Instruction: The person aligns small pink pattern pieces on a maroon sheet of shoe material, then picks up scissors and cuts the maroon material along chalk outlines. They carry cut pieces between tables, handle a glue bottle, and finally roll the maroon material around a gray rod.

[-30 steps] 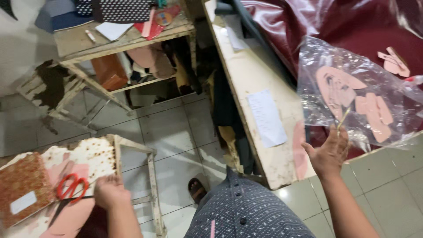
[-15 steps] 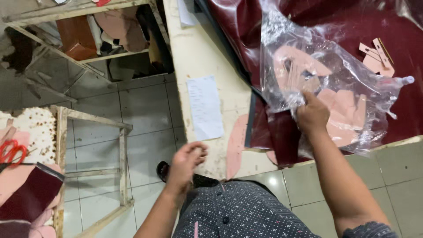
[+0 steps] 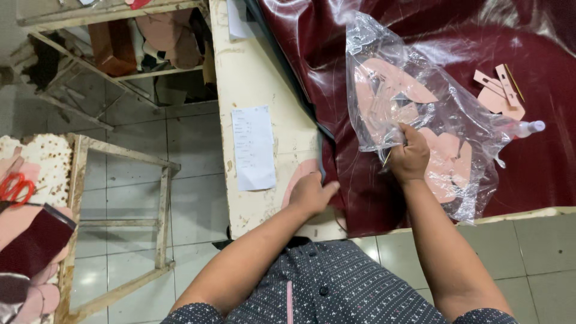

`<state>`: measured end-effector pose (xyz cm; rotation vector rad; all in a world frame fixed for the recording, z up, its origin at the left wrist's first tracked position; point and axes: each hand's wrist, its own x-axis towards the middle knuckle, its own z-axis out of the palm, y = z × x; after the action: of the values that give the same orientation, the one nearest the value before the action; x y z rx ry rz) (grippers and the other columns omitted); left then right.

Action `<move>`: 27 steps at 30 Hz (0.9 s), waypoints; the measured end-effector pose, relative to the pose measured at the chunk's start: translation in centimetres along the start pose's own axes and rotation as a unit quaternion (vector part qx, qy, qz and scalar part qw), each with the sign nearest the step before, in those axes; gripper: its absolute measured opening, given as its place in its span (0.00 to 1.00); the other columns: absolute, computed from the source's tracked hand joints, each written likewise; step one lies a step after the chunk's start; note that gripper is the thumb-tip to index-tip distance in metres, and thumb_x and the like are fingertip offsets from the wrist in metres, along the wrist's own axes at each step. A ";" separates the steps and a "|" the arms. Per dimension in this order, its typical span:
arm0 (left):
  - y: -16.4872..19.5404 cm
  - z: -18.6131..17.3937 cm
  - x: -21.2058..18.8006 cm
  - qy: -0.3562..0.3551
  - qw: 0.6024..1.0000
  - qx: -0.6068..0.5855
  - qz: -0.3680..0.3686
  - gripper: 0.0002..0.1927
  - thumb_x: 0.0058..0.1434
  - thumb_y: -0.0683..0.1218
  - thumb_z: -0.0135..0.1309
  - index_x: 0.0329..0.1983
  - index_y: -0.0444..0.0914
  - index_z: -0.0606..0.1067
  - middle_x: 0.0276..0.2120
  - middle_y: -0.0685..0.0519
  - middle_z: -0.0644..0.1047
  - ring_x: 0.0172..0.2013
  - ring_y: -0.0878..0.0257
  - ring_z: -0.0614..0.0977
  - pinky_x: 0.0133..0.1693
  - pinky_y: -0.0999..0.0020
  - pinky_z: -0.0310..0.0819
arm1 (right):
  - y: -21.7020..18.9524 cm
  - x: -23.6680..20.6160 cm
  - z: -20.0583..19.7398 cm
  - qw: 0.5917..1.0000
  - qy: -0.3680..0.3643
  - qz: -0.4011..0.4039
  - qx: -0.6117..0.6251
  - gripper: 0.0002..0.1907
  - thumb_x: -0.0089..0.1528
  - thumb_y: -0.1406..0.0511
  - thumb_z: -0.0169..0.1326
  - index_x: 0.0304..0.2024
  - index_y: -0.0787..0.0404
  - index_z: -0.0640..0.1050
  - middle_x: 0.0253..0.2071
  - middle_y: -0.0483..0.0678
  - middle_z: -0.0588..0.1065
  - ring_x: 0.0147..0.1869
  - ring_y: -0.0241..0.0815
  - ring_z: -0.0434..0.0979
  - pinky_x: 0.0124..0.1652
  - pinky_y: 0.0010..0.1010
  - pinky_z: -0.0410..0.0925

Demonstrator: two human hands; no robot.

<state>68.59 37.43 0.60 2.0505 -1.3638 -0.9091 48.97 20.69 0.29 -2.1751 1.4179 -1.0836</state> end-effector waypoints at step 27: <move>-7.4 -9.5 -3.9 0.267 0.826 -0.471 -0.155 0.15 0.62 0.46 0.58 0.49 0.33 0.74 0.42 0.50 0.81 0.39 0.66 0.82 0.44 0.72 0.77 | 2.8 2.8 -2.9 0.966 -0.138 0.178 0.129 0.24 0.63 0.62 0.60 0.59 0.65 0.77 0.49 0.52 0.80 0.49 0.39 0.78 0.49 0.28 0.69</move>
<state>79.14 44.28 2.34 1.5246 -0.1629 -0.7981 45.64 17.28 1.58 -1.7250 1.3822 -0.7544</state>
